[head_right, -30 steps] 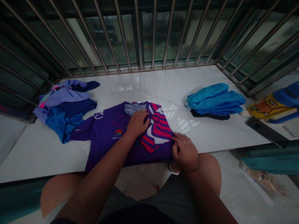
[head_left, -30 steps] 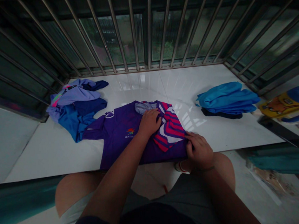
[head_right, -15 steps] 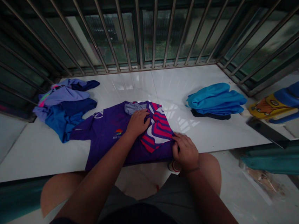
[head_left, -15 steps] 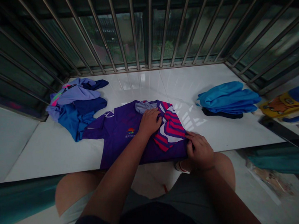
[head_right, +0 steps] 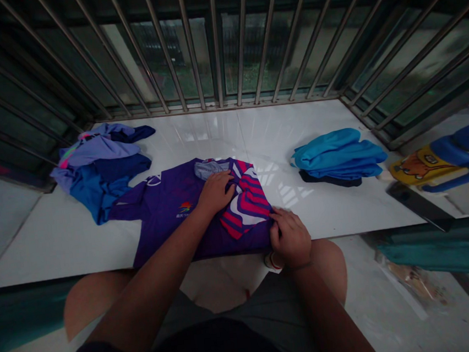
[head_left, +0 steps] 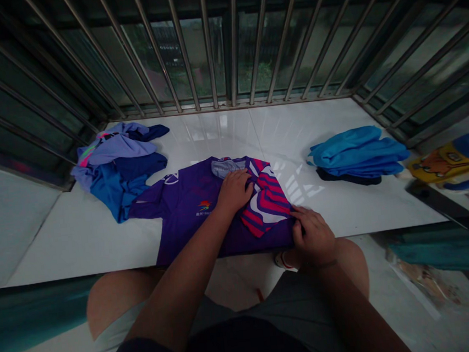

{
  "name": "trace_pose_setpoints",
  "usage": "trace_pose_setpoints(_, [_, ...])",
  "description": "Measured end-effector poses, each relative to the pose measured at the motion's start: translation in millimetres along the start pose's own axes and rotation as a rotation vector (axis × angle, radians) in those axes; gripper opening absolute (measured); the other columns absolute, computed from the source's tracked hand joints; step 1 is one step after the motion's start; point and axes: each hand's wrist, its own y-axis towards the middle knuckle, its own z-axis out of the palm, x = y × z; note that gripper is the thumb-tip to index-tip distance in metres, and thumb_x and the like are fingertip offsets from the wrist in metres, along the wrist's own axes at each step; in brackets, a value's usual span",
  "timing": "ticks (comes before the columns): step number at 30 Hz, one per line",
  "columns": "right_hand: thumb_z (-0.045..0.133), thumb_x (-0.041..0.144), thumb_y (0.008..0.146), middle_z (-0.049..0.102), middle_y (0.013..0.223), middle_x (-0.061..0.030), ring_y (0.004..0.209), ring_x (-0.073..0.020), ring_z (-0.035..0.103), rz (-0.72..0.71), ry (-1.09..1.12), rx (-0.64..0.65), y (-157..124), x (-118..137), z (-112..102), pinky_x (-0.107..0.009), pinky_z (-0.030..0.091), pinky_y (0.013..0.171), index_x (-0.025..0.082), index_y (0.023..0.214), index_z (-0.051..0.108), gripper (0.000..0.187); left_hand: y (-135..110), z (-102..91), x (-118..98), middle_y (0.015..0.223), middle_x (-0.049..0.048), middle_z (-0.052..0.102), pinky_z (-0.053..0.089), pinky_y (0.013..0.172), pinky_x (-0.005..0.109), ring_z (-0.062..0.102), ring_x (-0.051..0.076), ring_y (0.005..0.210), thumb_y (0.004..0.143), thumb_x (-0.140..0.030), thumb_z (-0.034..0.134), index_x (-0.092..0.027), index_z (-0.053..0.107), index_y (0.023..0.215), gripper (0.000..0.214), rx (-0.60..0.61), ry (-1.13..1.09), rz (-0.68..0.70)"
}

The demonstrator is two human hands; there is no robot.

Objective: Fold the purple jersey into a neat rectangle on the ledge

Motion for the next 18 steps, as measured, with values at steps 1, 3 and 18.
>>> trace_pose_setpoints(1, [0.058, 0.017, 0.102, 0.084, 0.135, -0.0103, 0.123, -0.0302, 0.079, -0.001, -0.004, -0.001, 0.1, 0.1, 0.1, -0.051, 0.062, 0.114, 0.022, 0.122, 0.079, 0.03, 0.0, 0.3, 0.1, 0.162, 0.0126, 0.069, 0.038, 0.138, 0.057, 0.062, 0.031, 0.154, 0.107, -0.032, 0.061, -0.023, 0.077, 0.137, 0.035, 0.0, 0.0, 0.002])
trace_pose_setpoints(3, [0.057, 0.016, 0.102, 0.084, 0.134, -0.0105, 0.123, -0.0301, 0.079, -0.01, -0.01, -0.006, 0.3, 0.0, 0.2, -0.051, 0.061, 0.114, 0.022, 0.122, 0.079, 0.03, -0.1, 0.7, 0.4, 0.162, 0.0126, 0.069, 0.038, 0.138, 0.057, 0.061, 0.031, 0.154, 0.107, -0.032, 0.061, -0.023, 0.076, 0.137, 0.035, -0.002, 0.002, 0.005])
trace_pose_setpoints(18, [0.06, 0.017, 0.1, 0.084, 0.135, -0.009, 0.123, -0.0303, 0.079, 0.003, -0.002, -0.011, -1.8, -1.5, 1.1, -0.051, 0.061, 0.115, 0.024, 0.124, 0.08, 0.032, -0.1, 1.8, 1.3, 0.163, 0.0122, 0.069, 0.038, 0.139, 0.057, 0.061, 0.031, 0.154, 0.108, -0.033, 0.061, -0.023, 0.076, 0.138, 0.035, -0.001, -0.001, 0.003])
